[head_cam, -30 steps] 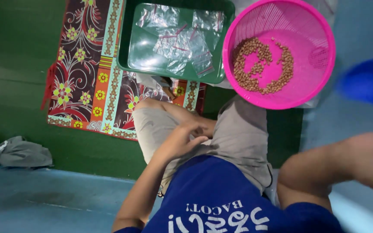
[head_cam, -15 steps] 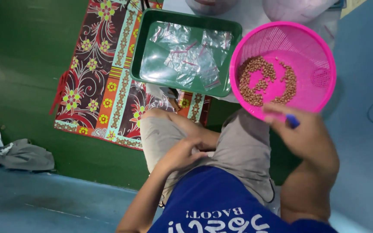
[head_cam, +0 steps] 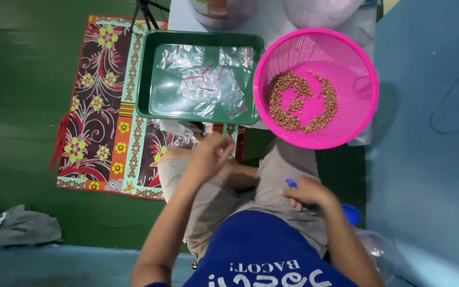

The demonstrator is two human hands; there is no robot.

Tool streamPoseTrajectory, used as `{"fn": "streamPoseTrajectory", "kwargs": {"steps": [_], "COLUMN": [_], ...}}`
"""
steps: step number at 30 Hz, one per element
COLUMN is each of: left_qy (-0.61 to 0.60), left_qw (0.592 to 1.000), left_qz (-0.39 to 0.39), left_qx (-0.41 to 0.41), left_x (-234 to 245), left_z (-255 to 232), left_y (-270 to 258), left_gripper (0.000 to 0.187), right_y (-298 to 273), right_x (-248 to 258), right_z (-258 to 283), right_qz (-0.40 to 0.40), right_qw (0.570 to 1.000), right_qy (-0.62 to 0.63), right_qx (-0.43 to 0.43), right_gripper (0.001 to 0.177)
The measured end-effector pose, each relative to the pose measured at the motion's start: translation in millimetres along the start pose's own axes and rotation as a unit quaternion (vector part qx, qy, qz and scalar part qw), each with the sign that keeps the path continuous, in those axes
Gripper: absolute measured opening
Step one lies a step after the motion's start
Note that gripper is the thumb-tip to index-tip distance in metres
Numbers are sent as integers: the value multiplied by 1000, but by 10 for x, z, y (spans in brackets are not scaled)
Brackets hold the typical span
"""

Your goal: Packaging small brown pellets into individual plastic zip-lock bags using a spoon.

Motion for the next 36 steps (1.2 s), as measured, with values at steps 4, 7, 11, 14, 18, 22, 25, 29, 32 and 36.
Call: {"fn": "streamPoseTrajectory", "kwargs": {"steps": [4,7,11,14,18,22,25,29,32,36], "left_qy": [112,152,209,214,187,192,191,155,166,122], "left_qw": [991,984,969,960,960,962,966,979,978,982], "left_qz": [-73,-64,20,43,46,46,41,-31,-37,-59], "left_qx": [29,65,133,173,203,187,168,131,123,129], "left_x": [360,411,60,-90,0,4,-35,-17,1,196], "left_z": [85,184,765,997,875,920,948,926,878,758], "left_y": [389,644,863,971,983,1029,1012,972,970,913], "left_gripper": [14,34,46,32,22,34,23,18,16,14], "right_y": [140,300,482,544,467,475,393,300,222,109], "right_x": [108,159,139,163,171,184,209,207,215,237], "right_z": [-27,-140,-325,-388,-327,-312,-229,-170,-144,-98], "right_qz": [-10,-41,-40,-56,-51,-47,-46,-35,-40,-56], "right_qw": [992,991,984,979,978,980,978,970,970,970], "right_qy": [124,130,174,196,199,190,199,239,238,236], "right_qx": [16,15,19,26,29,31,31,28,29,26], "right_gripper": [57,57,51,52,55,56,56,54,54,54]}}
Point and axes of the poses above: each hand's wrist, its own y-axis towards the middle knuckle, its own x-axis out of the back of the hand, z = x × y, the point moved 10 cm from there along y, towards the middle knuckle, and after that the axes turned 6 degrees about y, right-handed, at the moved point
